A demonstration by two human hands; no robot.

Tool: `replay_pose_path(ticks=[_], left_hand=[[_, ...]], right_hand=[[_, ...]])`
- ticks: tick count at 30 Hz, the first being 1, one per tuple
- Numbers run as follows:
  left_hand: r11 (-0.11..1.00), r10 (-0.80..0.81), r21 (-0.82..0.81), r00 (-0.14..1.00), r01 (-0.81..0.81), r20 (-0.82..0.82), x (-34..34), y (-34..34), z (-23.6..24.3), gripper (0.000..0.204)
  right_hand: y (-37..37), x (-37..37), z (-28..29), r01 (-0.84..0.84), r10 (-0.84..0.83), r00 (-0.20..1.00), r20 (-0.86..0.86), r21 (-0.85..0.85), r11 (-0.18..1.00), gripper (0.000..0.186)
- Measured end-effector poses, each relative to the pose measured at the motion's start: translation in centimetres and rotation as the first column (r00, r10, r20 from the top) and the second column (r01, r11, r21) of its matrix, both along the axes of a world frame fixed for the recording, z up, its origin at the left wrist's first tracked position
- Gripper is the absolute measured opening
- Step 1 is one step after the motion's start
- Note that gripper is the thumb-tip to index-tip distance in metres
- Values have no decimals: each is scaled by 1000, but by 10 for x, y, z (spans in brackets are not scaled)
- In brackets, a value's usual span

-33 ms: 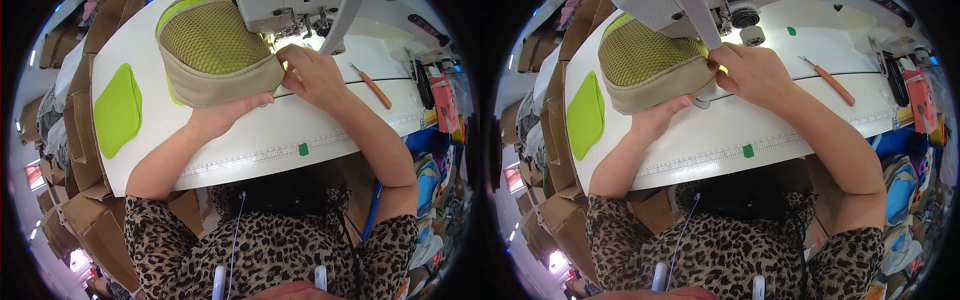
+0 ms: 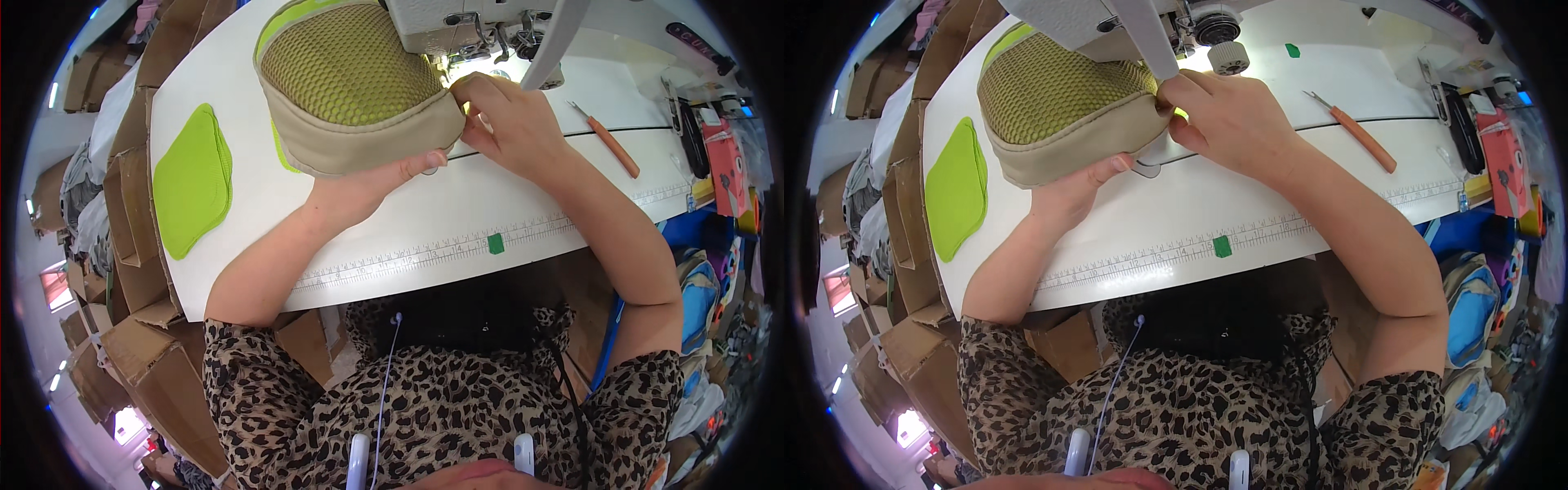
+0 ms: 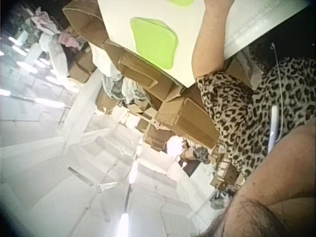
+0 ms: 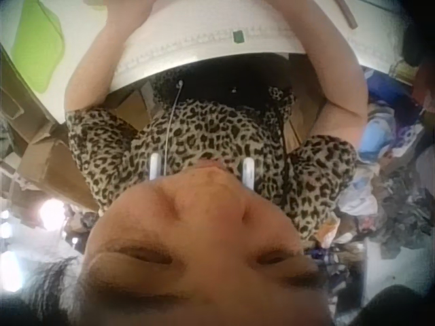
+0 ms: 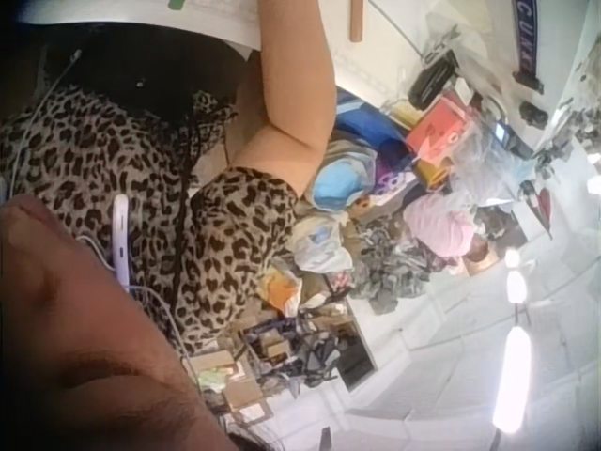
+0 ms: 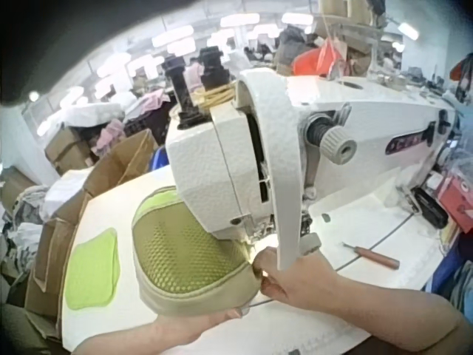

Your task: Record production notes in a notepad and sew a mesh bag using an industrial sewing machine.

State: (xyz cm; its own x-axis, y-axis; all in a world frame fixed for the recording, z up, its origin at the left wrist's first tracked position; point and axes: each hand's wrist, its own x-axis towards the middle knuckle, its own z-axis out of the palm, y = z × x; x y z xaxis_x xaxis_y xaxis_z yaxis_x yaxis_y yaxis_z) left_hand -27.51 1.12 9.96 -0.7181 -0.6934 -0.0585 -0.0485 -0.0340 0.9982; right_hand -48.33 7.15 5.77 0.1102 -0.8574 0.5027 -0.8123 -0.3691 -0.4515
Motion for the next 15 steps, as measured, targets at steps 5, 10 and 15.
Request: replay_pose_path(ticks=[5,10,15], left_hand=[[992,-31,-129,988,12,-149,2,1,0,28],[903,-114,-429,981,36,-157,2,-5,1,27],[594,-167,-785,982,173,90,-4,-33,-18,32]], right_hand=[[-2,1,7,-60,61,998,3,-110,992,23],[-1,-3,11,-67,48,994,-103,-194,979,17],[5,-11,12,113,-111,993,35,-62,992,18]])
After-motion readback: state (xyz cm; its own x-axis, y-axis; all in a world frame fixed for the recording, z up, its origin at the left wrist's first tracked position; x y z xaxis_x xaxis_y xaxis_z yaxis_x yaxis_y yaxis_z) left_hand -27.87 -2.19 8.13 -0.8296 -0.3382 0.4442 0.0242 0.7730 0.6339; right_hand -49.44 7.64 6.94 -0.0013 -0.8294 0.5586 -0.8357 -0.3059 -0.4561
